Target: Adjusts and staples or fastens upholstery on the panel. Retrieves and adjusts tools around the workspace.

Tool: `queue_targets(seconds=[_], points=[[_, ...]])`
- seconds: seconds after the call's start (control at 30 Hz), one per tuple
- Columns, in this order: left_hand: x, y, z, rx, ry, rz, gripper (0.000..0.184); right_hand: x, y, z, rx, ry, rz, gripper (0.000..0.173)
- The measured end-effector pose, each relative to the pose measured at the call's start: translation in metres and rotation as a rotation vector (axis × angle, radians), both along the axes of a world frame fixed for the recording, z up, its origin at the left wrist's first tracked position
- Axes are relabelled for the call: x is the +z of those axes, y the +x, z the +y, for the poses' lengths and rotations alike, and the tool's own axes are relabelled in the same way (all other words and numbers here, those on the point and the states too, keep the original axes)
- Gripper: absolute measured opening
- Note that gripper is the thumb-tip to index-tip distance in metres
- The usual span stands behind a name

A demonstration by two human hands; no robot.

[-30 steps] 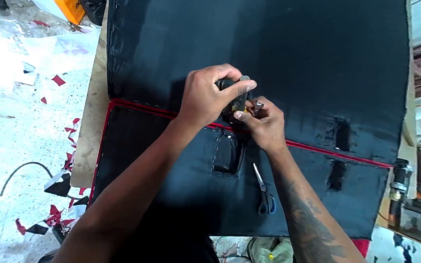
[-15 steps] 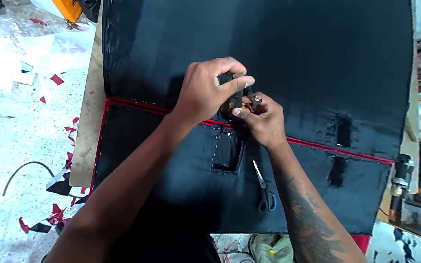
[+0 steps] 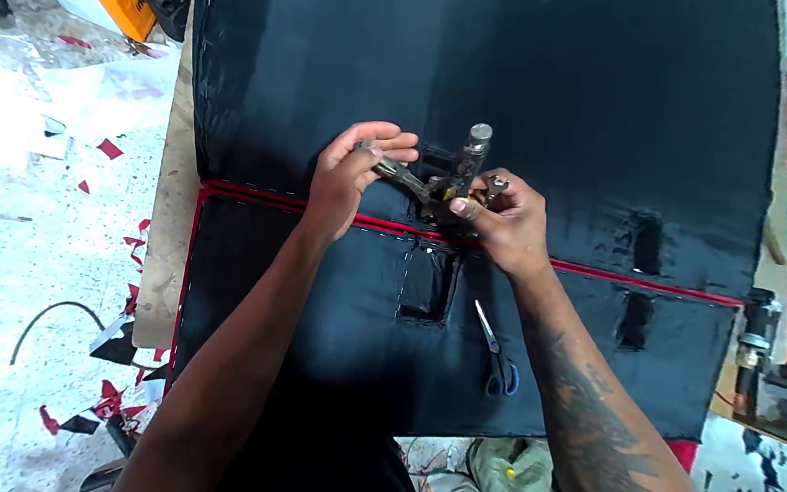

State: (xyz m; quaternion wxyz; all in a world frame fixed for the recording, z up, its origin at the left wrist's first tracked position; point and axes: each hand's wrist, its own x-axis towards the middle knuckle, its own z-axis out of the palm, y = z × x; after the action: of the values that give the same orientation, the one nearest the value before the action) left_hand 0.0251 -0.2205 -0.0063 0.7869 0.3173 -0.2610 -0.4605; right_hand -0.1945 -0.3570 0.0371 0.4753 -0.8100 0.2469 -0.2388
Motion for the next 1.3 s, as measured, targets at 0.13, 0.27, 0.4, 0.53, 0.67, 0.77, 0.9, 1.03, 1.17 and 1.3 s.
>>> queue_targets(seconds=[0.13, 0.27, 0.4, 0.53, 0.67, 0.77, 0.9, 1.03, 1.17, 1.3], points=[[0.003, -0.007, -0.01, 0.107, -0.014, 0.092, 0.037, 0.003, 0.002, 0.004, -0.006, 0.001, 0.011, 0.025], [0.008, -0.015, -0.02, 0.191, -0.054, 0.114, 0.043, 0.004, 0.004, 0.004, 0.005, -0.001, 0.017, 0.025], [0.016, -0.028, -0.02, 0.259, -0.057, -0.016, 0.053, 0.005, 0.008, 0.012, 0.039, -0.015, 0.066, 0.028], [0.026, -0.037, -0.019, 0.302, -0.039, -0.11, 0.053, 0.006, 0.008, 0.012, 0.038, -0.022, 0.087, 0.026], [0.034, -0.042, -0.021, 0.36, -0.004, -0.2, 0.057, 0.004, 0.005, 0.01, 0.038, -0.013, 0.069, 0.027], [0.042, -0.054, -0.016, 0.448, 0.123, -0.322, 0.067, 0.001, 0.0, 0.008, 0.056, 0.004, 0.037, 0.025], [0.054, -0.073, -0.022, 0.557, 0.255, -0.397, 0.063, 0.001, -0.007, 0.008, 0.052, 0.003, 0.023, 0.024], [0.058, -0.079, -0.031, 0.59, 0.237, -0.412, 0.05, 0.0, -0.006, 0.007, 0.043, 0.0, 0.028, 0.024], [0.065, -0.086, -0.036, 0.596, 0.186, -0.367, 0.046, 0.002, -0.005, 0.005, 0.055, 0.0, 0.053, 0.024], [0.067, -0.079, -0.027, 0.498, 0.194, -0.422, 0.033, 0.009, -0.007, 0.007, 0.061, -0.012, 0.03, 0.024]])
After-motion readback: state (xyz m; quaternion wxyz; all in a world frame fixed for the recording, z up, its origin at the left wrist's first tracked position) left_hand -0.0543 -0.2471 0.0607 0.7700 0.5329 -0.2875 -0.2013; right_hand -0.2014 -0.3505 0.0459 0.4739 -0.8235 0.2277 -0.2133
